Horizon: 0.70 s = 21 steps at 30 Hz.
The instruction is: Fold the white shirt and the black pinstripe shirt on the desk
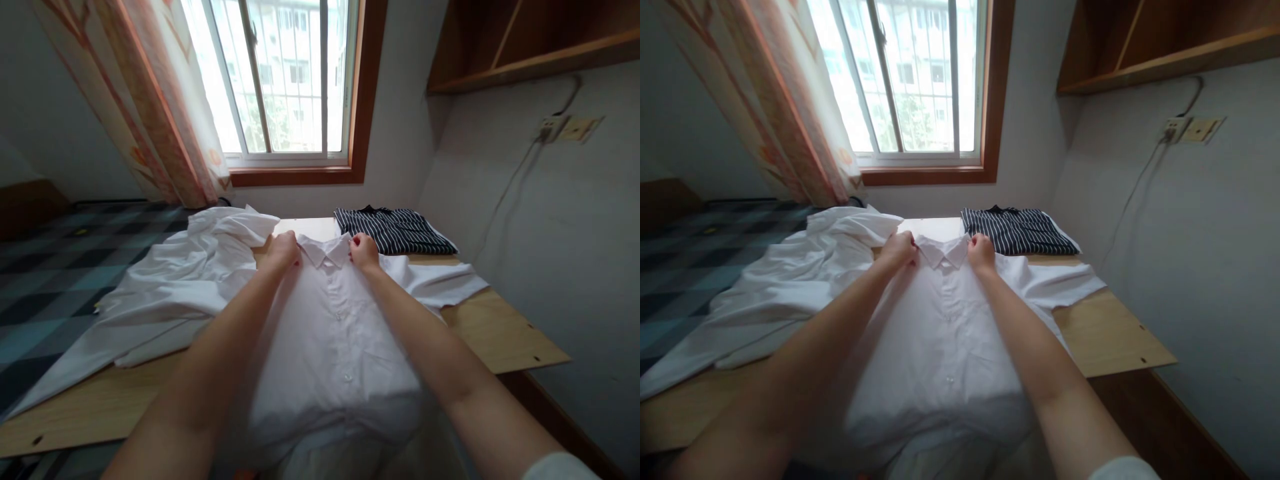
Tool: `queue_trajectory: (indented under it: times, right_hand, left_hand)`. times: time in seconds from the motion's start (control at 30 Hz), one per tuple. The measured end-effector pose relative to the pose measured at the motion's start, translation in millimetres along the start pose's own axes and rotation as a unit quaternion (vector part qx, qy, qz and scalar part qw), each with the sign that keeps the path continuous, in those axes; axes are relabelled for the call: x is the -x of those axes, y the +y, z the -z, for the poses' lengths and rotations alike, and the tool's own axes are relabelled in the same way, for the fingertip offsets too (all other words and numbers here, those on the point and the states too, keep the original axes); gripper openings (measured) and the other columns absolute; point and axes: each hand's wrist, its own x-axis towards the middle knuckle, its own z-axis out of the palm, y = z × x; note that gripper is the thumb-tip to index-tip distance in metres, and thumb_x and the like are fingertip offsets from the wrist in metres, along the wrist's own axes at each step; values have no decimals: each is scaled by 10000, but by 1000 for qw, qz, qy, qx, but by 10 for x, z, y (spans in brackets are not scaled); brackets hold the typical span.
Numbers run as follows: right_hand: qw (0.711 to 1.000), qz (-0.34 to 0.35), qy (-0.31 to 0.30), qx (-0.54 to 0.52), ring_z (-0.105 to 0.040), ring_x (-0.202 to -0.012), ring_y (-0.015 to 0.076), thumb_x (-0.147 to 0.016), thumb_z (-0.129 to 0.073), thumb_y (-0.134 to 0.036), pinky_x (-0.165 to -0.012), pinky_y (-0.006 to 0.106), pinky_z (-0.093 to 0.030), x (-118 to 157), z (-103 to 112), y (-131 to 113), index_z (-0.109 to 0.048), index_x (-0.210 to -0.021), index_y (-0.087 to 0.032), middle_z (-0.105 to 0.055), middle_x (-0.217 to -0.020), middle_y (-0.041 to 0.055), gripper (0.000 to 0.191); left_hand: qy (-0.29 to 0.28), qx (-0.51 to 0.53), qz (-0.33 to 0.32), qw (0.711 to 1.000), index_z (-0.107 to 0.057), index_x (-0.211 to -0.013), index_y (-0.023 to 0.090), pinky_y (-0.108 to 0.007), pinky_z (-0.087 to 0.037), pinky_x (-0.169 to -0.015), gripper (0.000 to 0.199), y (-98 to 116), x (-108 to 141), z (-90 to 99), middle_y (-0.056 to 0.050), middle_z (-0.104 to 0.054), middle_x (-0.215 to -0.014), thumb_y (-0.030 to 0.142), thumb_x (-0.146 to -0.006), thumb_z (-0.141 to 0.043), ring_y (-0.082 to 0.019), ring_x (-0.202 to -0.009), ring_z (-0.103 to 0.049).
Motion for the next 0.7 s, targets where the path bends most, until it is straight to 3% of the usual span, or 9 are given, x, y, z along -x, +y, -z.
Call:
queue_trajectory:
  times: [0.13, 0.23, 0.3, 0.37, 0.43, 0.5, 0.57, 0.7]
  right_hand:
    - [999, 1, -7, 40, -615, -870, 217, -856, -534, -155, -833, 325, -488, 124, -125, 140, -646, -863, -152, -664, -896, 108, 112]
    - [999, 7, -3, 34, -607, -919, 218, -836, -521, -107, -857, 315, -482, 189, -108, 161, -638, -1011, -124, -636, -1018, 137, 211]
    - [999, 27, -16, 44, -609, -937, 214, -826, -504, -72, -869, 309, -484, 226, -60, 125, -632, -1079, -120, -601, -1116, 155, 287]
    - [995, 56, -52, 68, -614, -949, 212, -828, -474, -42, -880, 305, -483, 278, -5, 67, -637, -1113, -132, -584, -1161, 154, 340]
    - [986, 82, -105, 97, -613, -987, 211, -836, -453, -30, -903, 296, -472, 353, 41, 10, -639, -1148, -146, -592, -1175, 145, 381]
    - [975, 95, -159, 124, -601, -1049, 208, -851, -446, -39, -939, 283, -451, 445, 72, -24, -631, -1191, -149, -606, -1198, 139, 402]
    - [962, 109, -204, 143, -582, -1109, 209, -873, -442, -64, -975, 277, -428, 547, 90, -28, -625, -1217, -144, -617, -1222, 138, 398]
    - [945, 144, -242, 166, -546, -1195, 231, -930, -455, -174, -1036, 303, -391, 765, 100, 17, -612, -1262, -105, -598, -1289, 166, 374]
  left_hand:
    - [18, -16, -1, 1000, -608, -1150, 114, -319, -495, -848, 307, -16, 153, -285, -179, -688, -1104, 108, -887, -450, -268, -1026, -661]
    - [48, -18, -9, 999, -506, -1275, 61, -345, -494, -874, 404, -14, 293, -320, -225, -604, -1238, 58, -884, -407, -275, -1048, -644]
    - [82, -22, -60, 995, -491, -1281, 39, -365, -489, -902, 421, 21, 388, -292, -240, -549, -1290, 40, -869, -405, -281, -1079, -619]
    - [96, -18, -165, 981, -552, -1214, 60, -370, -469, -962, 384, 74, 487, -281, -206, -566, -1257, 39, -854, -419, -276, -1119, -586]
    - [82, 1, -282, 956, -603, -1176, 107, -367, -440, -1025, 365, 124, 586, -326, -155, -608, -1213, 58, -860, -426, -260, -1151, -561]
    - [61, 27, -357, 932, -614, -1213, 142, -367, -418, -1070, 375, 144, 679, -427, -124, -628, -1237, 110, -894, -422, -246, -1184, -547]
    - [41, 46, -380, 923, -604, -1263, 143, -367, -404, -1098, 388, 122, 755, -554, -122, -624, -1295, 174, -937, -397, -238, -1222, -538]
    - [13, 56, -360, 931, -561, -1346, 118, -361, -326, -1167, 452, 7, 838, -736, -121, -551, -1429, 256, -982, -332, -217, -1334, -478]
